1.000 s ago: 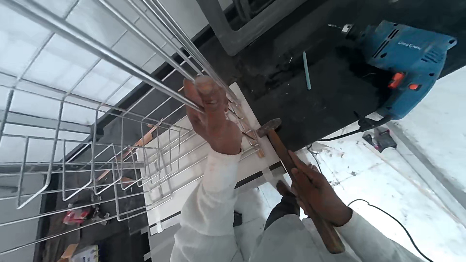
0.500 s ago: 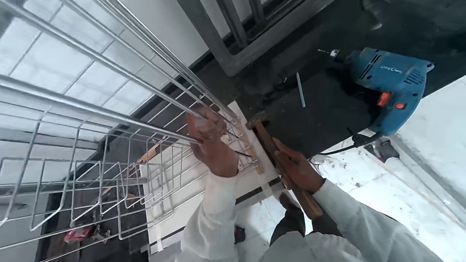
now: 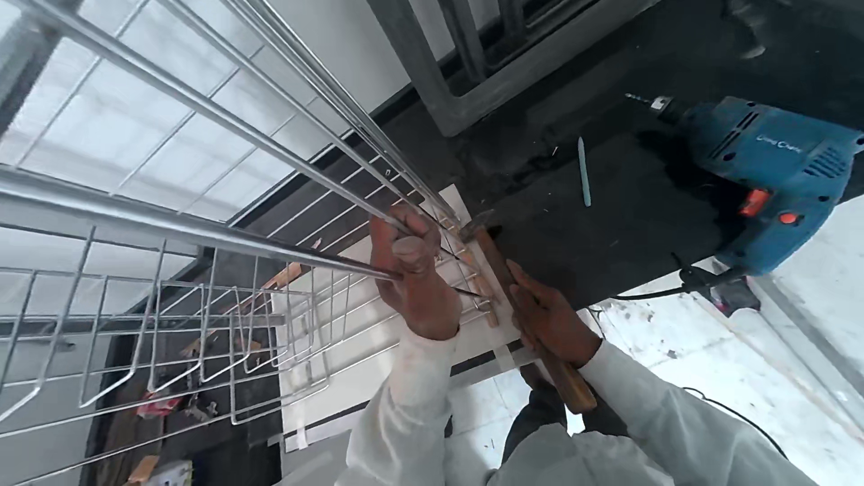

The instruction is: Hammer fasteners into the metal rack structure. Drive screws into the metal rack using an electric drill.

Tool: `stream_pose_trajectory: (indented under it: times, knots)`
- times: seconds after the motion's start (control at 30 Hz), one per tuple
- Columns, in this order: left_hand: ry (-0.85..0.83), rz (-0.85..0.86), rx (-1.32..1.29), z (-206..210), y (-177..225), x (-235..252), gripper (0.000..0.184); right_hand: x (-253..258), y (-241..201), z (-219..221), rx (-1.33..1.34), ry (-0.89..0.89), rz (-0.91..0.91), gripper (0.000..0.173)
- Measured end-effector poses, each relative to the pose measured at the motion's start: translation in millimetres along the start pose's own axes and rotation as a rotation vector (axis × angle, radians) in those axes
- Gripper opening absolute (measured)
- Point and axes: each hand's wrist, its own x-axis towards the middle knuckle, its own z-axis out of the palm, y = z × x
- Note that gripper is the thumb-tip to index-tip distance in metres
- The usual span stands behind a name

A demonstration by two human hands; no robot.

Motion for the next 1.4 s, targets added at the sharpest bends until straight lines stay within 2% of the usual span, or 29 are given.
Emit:
stream_pose_trajectory:
  times: [0.13,0.23,0.43,0.6,0.73,0.8,0.83,0.87,0.9,0.93,1.0,1.07,1.13,1.2,1.27,1.33,1.37,1.4]
  knots:
    - [0.013,-0.006,0.01,2,1,1,0.038,3,-5,-2,0.005,0.041,0.026,0.053]
    - [0.013,0.004,-0.001,1,1,0,0.037,0,-3,0,-0.009,-0.006,0.033,0.053]
    - [0.011,-0.015,-0.01,2,1,1,0.035,-32,14,-1,0.044,0.091,0.015,0.053]
    - [-0.005,-0.008,-0.027,3,1,1,0.033,-38,17,6,-0.001,0.04,0.068,0.054]
    - [0.021,-0.004,-0.054,4,1,2,0.029,-35,18,-1,0.059,0.07,0.013,0.053]
    - [-0.106,0.109,-0.105,-16,-15,5,0.026,-34,22,3,0.037,0.062,-0.005,0.054]
    - [-0.274,0.206,-0.147,-37,-29,9,0.03,-34,24,5,0.022,0.045,0.0,0.054]
    - [-0.351,0.245,-0.162,-45,-34,12,0.032,-34,23,6,0.015,0.038,0.007,0.054]
    - [-0.278,0.2,-0.156,-34,-28,9,0.031,-35,21,4,0.02,0.035,0.014,0.053]
    - [-0.107,0.099,-0.116,-12,-14,4,0.03,-35,21,2,0.042,0.042,0.018,0.053]
    - [0.004,0.038,-0.065,0,-5,4,0.032,-34,19,2,0.065,0.072,0.025,0.053]
    - [-0.159,0.158,-0.105,-38,-31,7,0.035,-32,22,2,0.009,0.052,0.037,0.054]
    - [-0.242,0.19,-0.118,-64,-48,9,0.043,-31,19,-2,-0.057,0.018,0.056,0.053]
    - [-0.168,0.101,-0.104,-58,-42,6,0.045,-32,16,-7,-0.012,0.031,0.06,0.052]
    - [0.071,-0.018,-0.085,-31,-27,5,0.043,-30,18,-4,0.027,0.052,0.04,0.052]
    - [-0.151,0.092,-0.131,-56,-38,6,0.041,-31,20,0,-0.033,0.013,0.058,0.053]
    - [-0.17,0.087,-0.129,-57,-38,6,0.04,-30,19,-3,-0.04,-0.002,0.063,0.053]
    - [-0.059,0.031,-0.111,-45,-32,4,0.04,-30,18,-7,-0.018,-0.006,0.061,0.052]
